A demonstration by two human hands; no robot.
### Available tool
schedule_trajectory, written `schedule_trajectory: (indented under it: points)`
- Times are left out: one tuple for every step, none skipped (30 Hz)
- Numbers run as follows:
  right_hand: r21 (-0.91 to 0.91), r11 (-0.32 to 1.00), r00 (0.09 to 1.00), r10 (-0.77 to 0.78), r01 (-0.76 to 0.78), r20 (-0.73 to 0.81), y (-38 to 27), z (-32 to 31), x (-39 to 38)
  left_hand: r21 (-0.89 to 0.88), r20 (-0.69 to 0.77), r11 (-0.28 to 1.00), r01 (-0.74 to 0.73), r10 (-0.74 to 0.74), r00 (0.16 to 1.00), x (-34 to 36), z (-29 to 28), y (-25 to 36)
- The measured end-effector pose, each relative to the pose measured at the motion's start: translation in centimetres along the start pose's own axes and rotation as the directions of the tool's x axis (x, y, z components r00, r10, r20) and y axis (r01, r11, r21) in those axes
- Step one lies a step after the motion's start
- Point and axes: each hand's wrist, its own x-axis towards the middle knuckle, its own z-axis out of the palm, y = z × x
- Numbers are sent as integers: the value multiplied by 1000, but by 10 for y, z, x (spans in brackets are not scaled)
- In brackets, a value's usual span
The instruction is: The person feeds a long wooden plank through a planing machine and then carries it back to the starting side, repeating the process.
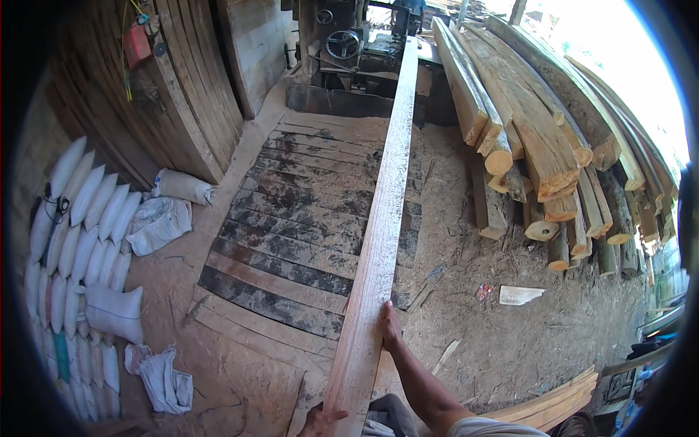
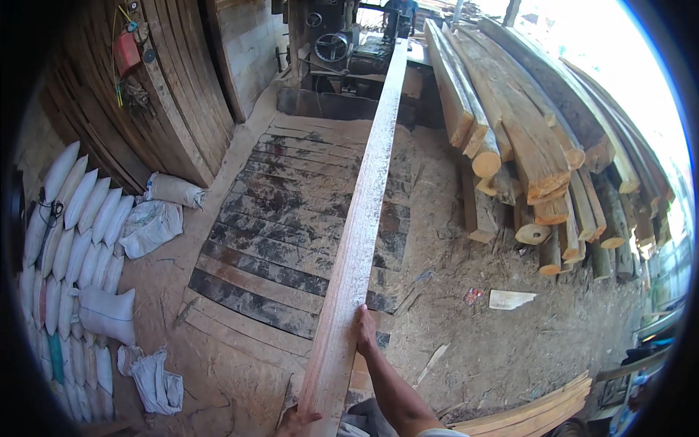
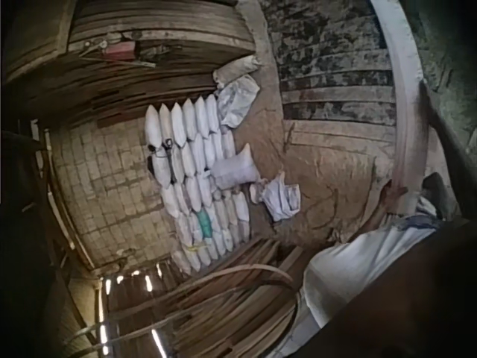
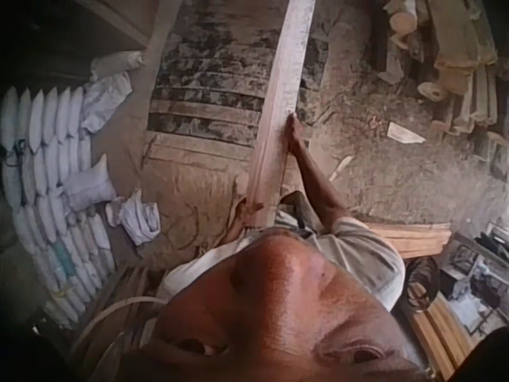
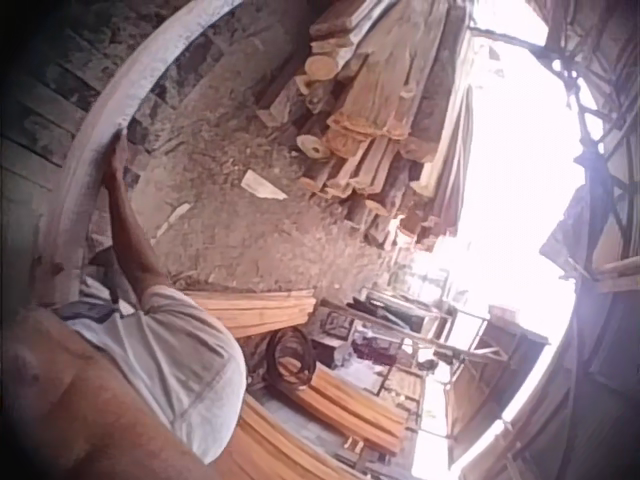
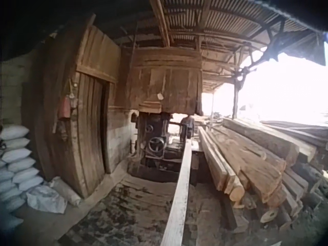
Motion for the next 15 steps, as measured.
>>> schedule_trajectory:
  points:
    - [-61, 997, 998, 43, -45, -36, -15, 2, 19, -16, -2, 1000, 7, -7, 1000, 19, 0, 6]
    - [-95, 993, 996, 63, -69, -61, -26, -7, 40, 68, 17, 997, 25, -27, 1000, 48, 1, 9]
    - [-128, 987, 994, 90, -98, -67, -35, -9, 61, 149, 18, 988, 46, -49, 999, 62, -2, 30]
    - [-163, 978, 990, 118, -128, -74, -42, -12, 82, 141, 21, 989, 52, -55, 998, 71, -2, 50]
    - [-142, 983, 991, 111, -121, -78, -51, -15, 103, 111, 5, 992, 57, -58, 998, 82, -3, 72]
    - [-118, 987, 992, 103, -111, -76, -62, -12, 125, 82, -17, 995, 61, -60, 998, 92, -6, 98]
    - [-125, 986, 993, 104, -111, -63, -82, -2, 143, 72, -27, 996, 62, -60, 998, 109, -7, 112]
    - [-118, 986, 993, 112, -115, -33, -103, 5, 160, 49, -36, 998, 41, -39, 999, 128, -7, 123]
    - [-107, 986, 992, 127, -128, -13, -118, 8, 175, 32, -38, 999, 28, -27, 999, 140, -8, 141]
    - [-112, 984, 990, 138, -138, -11, -127, 9, 197, 26, -39, 999, 38, -37, 999, 154, -10, 160]
    - [-56, 989, 991, 133, -134, -20, -136, 10, 221, 41, -40, 998, 44, -42, 998, 170, -12, 180]
    - [3, 995, 995, 98, -98, -22, -159, 14, 256, 61, -46, 998, 20, -17, 999, 196, -19, 215]
    - [0, 995, 995, 102, -102, -19, -170, 11, 283, 57, -49, 998, 23, -21, 999, 210, -21, 244]
    - [29, 995, 996, 90, -90, 3, -182, 5, 309, 71, -38, 997, 27, -24, 999, 225, -22, 273]
    - [67, 994, 996, 83, -85, 27, -192, 5, 331, 92, -33, 995, 36, -33, 999, 236, -26, 298]
